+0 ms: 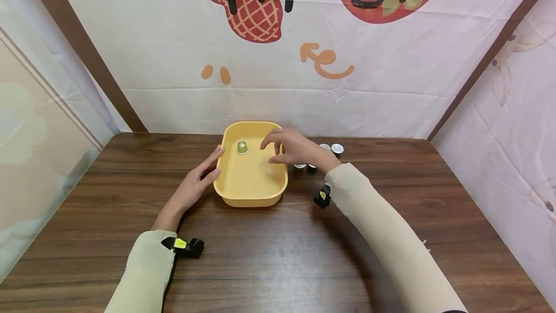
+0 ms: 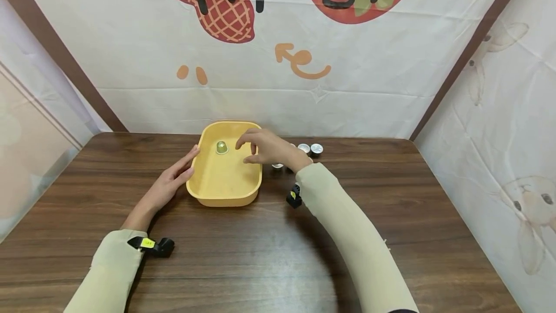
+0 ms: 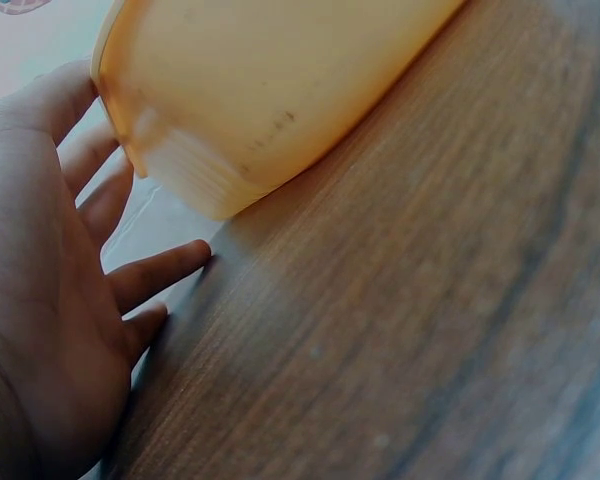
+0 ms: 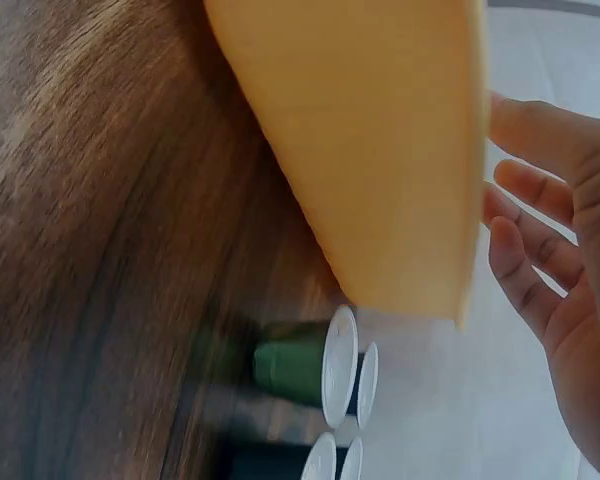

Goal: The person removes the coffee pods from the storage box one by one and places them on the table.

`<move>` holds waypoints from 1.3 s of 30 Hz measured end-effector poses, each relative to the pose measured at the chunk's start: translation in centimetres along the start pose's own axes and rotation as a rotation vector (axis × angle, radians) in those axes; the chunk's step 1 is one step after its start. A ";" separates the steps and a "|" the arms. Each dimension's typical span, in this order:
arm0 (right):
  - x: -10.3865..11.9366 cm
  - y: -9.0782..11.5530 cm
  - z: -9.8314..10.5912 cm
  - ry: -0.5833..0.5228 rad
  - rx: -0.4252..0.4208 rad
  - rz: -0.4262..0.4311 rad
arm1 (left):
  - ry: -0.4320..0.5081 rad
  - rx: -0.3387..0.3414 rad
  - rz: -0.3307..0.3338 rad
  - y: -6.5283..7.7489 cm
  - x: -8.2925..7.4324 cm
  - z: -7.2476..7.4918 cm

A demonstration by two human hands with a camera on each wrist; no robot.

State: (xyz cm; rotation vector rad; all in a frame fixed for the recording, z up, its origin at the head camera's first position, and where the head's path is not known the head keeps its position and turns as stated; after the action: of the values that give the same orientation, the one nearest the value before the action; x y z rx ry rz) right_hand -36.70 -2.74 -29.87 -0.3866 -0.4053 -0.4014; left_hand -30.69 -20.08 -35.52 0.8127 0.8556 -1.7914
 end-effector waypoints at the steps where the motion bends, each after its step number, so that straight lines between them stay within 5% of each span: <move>1: 0.0 -0.3 -0.4 0.009 0.014 0.000 | 0.002 0.002 -0.001 0.0 0.0 -0.1; 10: -0.2 -2.6 -2.5 -0.004 0.064 0.050 | 0.000 -0.001 0.017 0.1 0.5 -0.2; 39: -2.7 -6.6 -6.6 0.100 0.298 -0.142 | -0.009 0.013 0.020 0.0 0.3 0.0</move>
State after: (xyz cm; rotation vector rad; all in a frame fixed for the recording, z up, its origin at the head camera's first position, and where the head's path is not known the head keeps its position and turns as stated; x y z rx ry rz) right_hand -39.93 -10.42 -34.86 -0.0476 -0.3888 -0.4882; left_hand -30.77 -20.30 -35.79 0.8180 0.8280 -1.7836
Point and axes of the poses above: each hand's wrist, its own y-axis away from the middle knuckle, its own z-axis out of the back of the hand, x = y × z, the point moved 10 cm from there along -y, towards the middle knuckle, and after that the axes turned 6 degrees about -y, right-handed, at the moved point
